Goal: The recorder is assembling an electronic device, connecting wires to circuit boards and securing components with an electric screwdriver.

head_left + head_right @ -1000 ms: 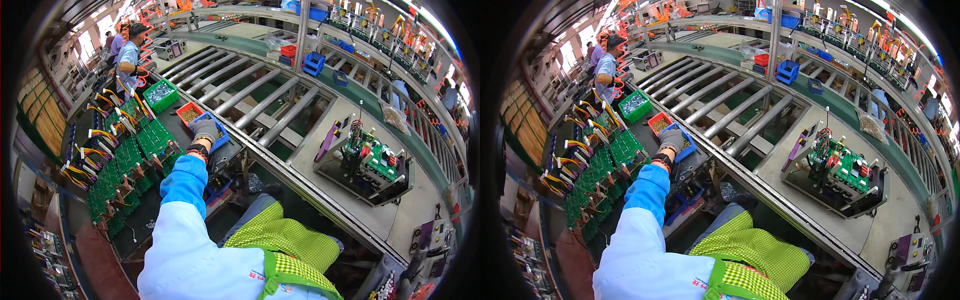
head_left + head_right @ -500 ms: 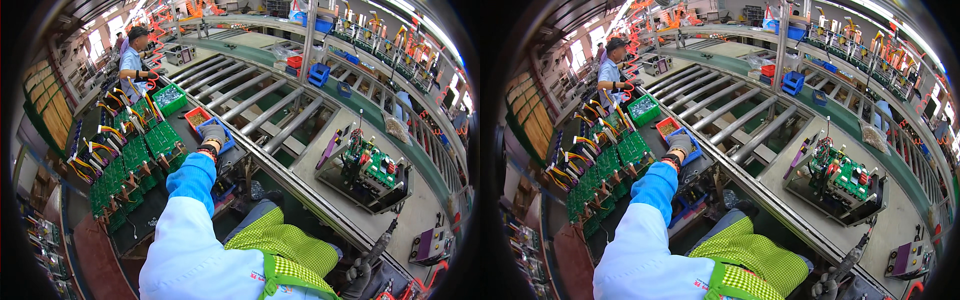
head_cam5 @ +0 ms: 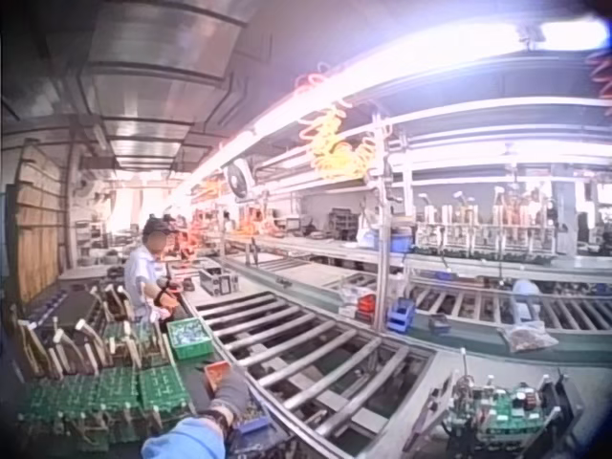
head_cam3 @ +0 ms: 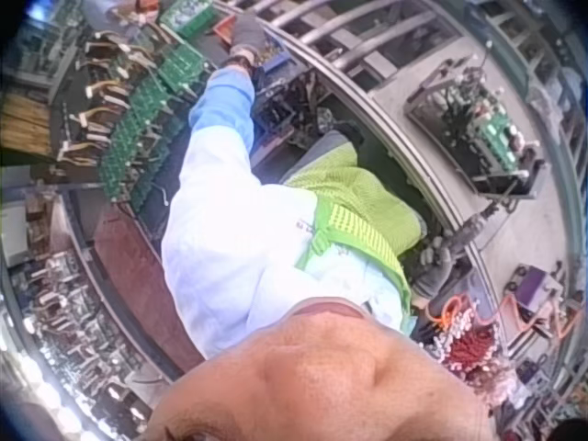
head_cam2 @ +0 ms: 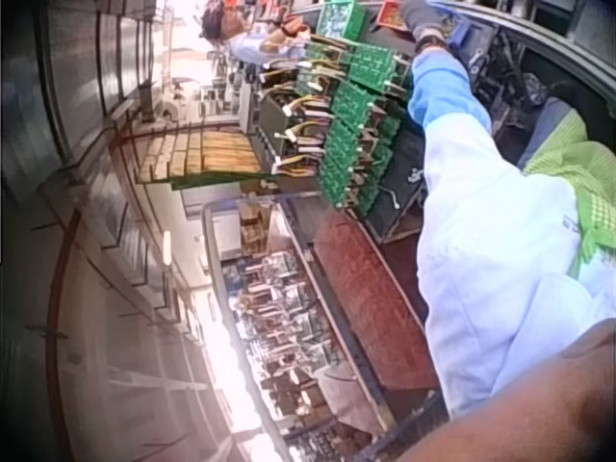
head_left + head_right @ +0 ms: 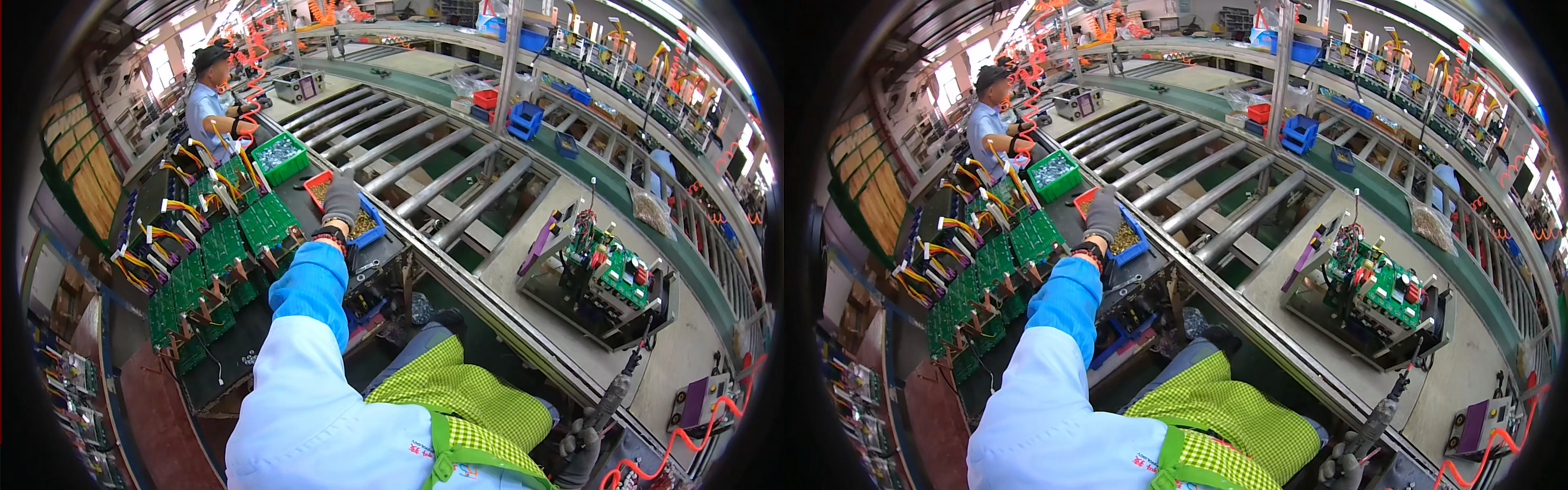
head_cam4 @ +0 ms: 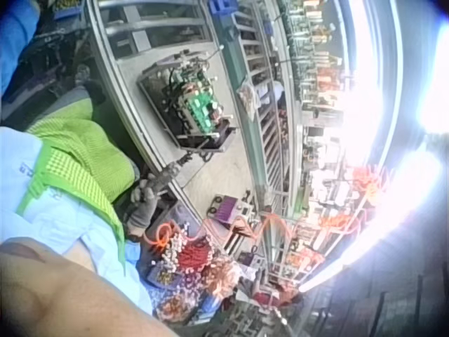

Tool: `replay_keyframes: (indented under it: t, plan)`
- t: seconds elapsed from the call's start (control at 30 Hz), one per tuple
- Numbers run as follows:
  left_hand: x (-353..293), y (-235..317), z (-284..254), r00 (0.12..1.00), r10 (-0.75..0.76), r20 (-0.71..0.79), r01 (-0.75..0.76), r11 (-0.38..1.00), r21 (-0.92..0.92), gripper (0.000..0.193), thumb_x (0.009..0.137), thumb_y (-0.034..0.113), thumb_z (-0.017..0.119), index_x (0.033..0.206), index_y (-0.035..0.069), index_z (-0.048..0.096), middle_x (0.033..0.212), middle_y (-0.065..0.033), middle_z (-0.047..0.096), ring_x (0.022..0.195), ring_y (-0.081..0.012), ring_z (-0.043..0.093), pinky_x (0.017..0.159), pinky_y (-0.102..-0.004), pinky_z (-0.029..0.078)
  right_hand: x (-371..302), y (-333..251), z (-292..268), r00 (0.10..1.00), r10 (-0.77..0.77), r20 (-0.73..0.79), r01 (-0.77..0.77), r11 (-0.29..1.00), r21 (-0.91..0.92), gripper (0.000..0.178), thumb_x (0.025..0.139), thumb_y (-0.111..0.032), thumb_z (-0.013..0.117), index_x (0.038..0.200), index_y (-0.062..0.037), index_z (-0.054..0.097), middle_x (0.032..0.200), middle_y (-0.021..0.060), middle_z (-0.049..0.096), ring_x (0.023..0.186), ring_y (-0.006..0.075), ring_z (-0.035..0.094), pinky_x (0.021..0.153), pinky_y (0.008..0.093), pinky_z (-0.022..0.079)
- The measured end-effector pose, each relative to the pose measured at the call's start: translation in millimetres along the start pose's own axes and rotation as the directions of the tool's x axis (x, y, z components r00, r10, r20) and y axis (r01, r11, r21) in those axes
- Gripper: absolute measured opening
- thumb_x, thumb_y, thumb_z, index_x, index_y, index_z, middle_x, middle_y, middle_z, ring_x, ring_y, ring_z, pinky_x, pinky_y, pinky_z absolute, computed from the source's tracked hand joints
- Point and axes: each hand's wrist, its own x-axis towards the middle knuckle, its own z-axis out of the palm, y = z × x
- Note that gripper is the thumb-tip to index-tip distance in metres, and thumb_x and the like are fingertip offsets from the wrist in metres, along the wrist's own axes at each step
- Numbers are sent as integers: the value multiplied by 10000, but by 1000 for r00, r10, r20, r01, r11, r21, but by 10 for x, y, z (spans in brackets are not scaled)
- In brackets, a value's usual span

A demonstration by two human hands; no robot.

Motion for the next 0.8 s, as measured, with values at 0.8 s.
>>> replay_keyframes:
  t: [0.8]
  plan:
    - [-2128, 3615, -961, 245, 793, 558, 933, -349, 87, 289, 1003, 127, 467, 1283, 55, 475, 938, -60, 560, 663, -64, 510, 491, -136, 434, -285, 360, 121, 978, 207, 19, -168, 841, -513, 458, 750, -193, 748, 1115, -14, 536, 842, -12, 482, 672, 60, 456, 574, 217, 387]
